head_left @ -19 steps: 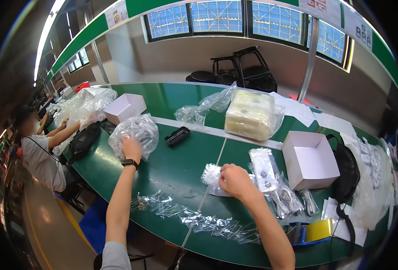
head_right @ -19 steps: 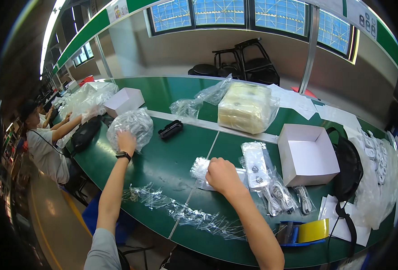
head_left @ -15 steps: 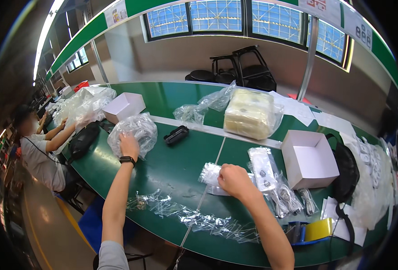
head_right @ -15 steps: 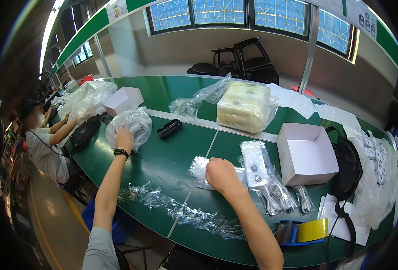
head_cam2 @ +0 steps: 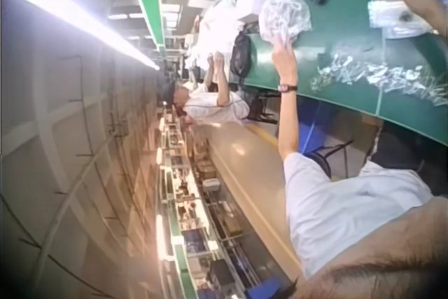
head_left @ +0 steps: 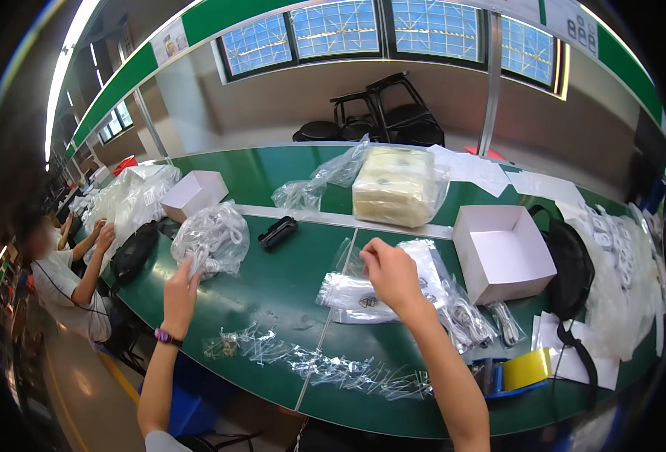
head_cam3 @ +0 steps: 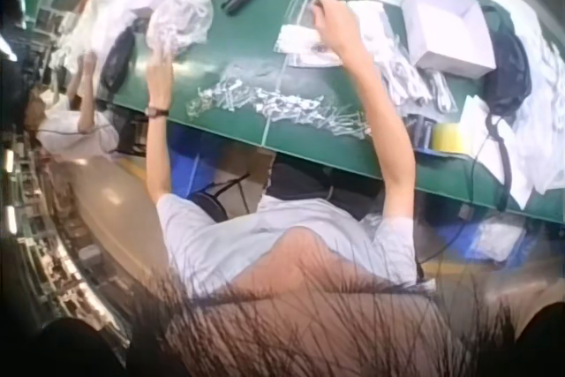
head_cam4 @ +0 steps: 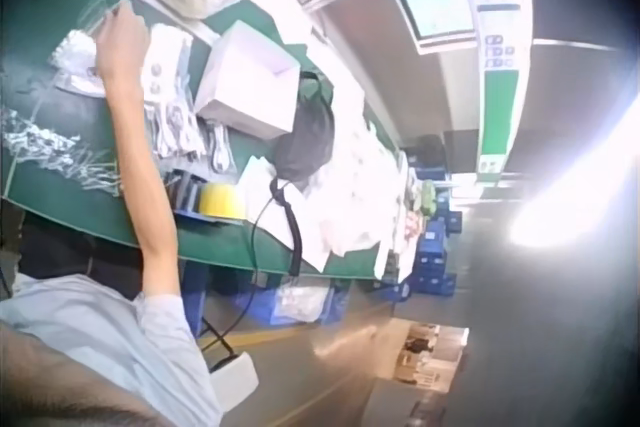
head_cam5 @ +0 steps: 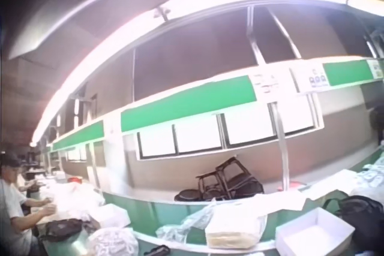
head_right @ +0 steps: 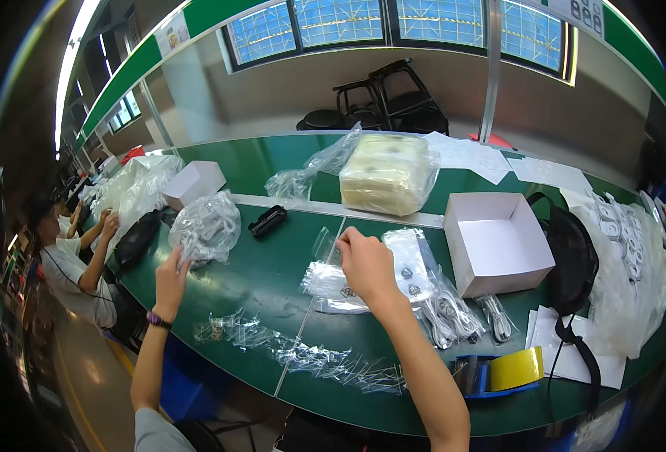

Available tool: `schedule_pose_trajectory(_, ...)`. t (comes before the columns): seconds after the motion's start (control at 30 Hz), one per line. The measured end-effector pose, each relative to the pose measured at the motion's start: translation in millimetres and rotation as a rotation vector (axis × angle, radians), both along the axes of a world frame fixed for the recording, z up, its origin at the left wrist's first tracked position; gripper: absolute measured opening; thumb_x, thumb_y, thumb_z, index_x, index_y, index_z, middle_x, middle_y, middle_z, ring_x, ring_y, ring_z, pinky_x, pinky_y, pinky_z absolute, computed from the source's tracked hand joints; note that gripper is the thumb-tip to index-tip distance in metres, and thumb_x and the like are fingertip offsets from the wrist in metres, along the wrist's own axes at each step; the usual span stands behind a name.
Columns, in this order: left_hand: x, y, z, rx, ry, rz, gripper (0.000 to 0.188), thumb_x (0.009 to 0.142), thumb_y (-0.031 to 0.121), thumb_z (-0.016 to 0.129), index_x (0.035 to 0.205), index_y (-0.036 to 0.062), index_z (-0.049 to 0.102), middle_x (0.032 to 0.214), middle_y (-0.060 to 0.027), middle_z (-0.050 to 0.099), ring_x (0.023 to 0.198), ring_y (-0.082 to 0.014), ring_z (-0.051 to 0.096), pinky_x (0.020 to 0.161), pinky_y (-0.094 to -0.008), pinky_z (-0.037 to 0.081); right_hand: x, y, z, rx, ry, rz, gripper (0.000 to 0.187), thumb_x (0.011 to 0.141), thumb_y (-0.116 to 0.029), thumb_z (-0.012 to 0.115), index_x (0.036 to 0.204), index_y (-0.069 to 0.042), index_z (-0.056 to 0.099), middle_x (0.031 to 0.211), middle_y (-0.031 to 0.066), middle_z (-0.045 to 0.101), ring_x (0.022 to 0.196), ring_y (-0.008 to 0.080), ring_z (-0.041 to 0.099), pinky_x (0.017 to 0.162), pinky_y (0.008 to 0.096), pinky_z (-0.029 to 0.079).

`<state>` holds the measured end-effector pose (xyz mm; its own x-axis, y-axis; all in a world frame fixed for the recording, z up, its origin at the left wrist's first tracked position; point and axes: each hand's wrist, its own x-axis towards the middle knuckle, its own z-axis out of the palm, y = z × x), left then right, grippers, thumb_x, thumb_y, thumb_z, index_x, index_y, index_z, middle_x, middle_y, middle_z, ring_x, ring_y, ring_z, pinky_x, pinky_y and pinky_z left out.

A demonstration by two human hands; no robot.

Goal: Picking up white cables, inspecting them, and placing them into individual plastic bags at a workstation.

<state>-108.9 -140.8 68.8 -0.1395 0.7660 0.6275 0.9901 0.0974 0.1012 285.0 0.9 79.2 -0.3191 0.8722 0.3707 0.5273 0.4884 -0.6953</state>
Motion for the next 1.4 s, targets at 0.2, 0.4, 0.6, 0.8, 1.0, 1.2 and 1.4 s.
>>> schedule_pose_trajectory(0.2,31.6,-43.6,23.8,0.215,-1.03,-0.228,0.026,0.095,0.007,0.055,0.118,-0.0054,0.052,0.089,-0.009,0.066,0.075,-0.0151,0.065,0.067,-0.0314,0.052,3.2,10.7,4.4,-0.098,0.425,0.033,0.012,0.091,-0.006,0.06,0.091,0.005,0.064,0.076,0.0112,0.071,0.07,0.016,0.069,0.066,0.0265,0.052)
schedule_pose_trajectory(0.4,139.1,-22.4,36.5,-0.051,-1.571,-0.616,0.019,0.096,0.022,0.057,0.101,0.0043,0.053,0.072,0.0005,0.047,0.063,-0.0113,0.049,0.06,-0.0264,0.042,-7.6,-14.5,24.6,0.006,0.497,0.039,0.011,0.086,-0.007,0.068,0.089,0.004,0.065,0.08,0.0113,0.07,0.073,0.0182,0.069,0.07,0.0276,0.054)
schedule_pose_trajectory(0.6,218.4,29.0,32.1,-0.166,-1.48,-0.609,0.017,0.095,0.02,0.062,0.096,0.0032,0.058,0.065,0.0043,0.045,0.055,-0.005,0.04,0.053,-0.0231,0.034,-26.0,-49.1,38.4,0.376,0.355,0.081,0.013,0.076,-0.001,0.073,0.081,0.0,0.061,0.083,0.0106,0.061,0.073,0.0249,0.062,0.066,0.0322,0.052)
schedule_pose_trajectory(0.8,234.3,45.2,24.9,-0.087,-1.826,-0.793,0.04,0.096,0.017,0.062,0.128,-0.0055,0.055,0.063,0.0082,0.041,0.053,-0.002,0.035,0.052,-0.0208,0.03,-30.4,-58.9,39.9,0.265,0.468,0.163,0.015,0.076,0.0,0.07,0.077,0.0,0.055,0.079,0.0086,0.057,0.07,0.0228,0.059,0.061,0.0336,0.048)
schedule_pose_trajectory(1.0,226.9,50.3,8.9,-0.054,-1.893,-0.876,0.04,0.095,0.016,0.062,0.128,-0.0051,0.055,0.065,0.0074,0.047,0.053,-0.0014,0.036,0.05,-0.0184,0.028,-32.0,-56.9,38.5,-0.156,0.687,0.282,0.02,0.082,-0.005,0.073,0.074,0.001,0.055,0.07,0.0044,0.06,0.062,0.0083,0.053,0.057,0.0246,0.047)
schedule_pose_trajectory(1.2,227.2,51.7,7.9,-0.103,-1.683,-0.714,0.032,0.091,0.017,0.068,0.116,-0.002,0.062,0.072,0.0051,0.057,0.048,-0.0004,0.037,0.045,-0.0188,0.029,-26.7,-42.9,30.7,-0.321,0.746,0.263,0.024,0.084,-0.011,0.075,0.073,-0.001,0.056,0.069,0.003,0.061,0.06,0.0049,0.05,0.052,0.0215,0.04)
schedule_pose_trajectory(1.4,218.9,52.8,1.3,-0.049,-1.575,-0.654,0.02,0.091,0.01,0.067,0.106,-0.0022,0.069,0.077,-0.0003,0.067,0.051,-0.001,0.045,0.044,-0.0183,0.031,-30.6,-48.6,37.4,-0.074,0.512,0.058,0.018,0.082,-0.012,0.076,0.083,-0.001,0.062,0.077,0.0063,0.061,0.067,0.0121,0.056,0.061,0.0257,0.044)
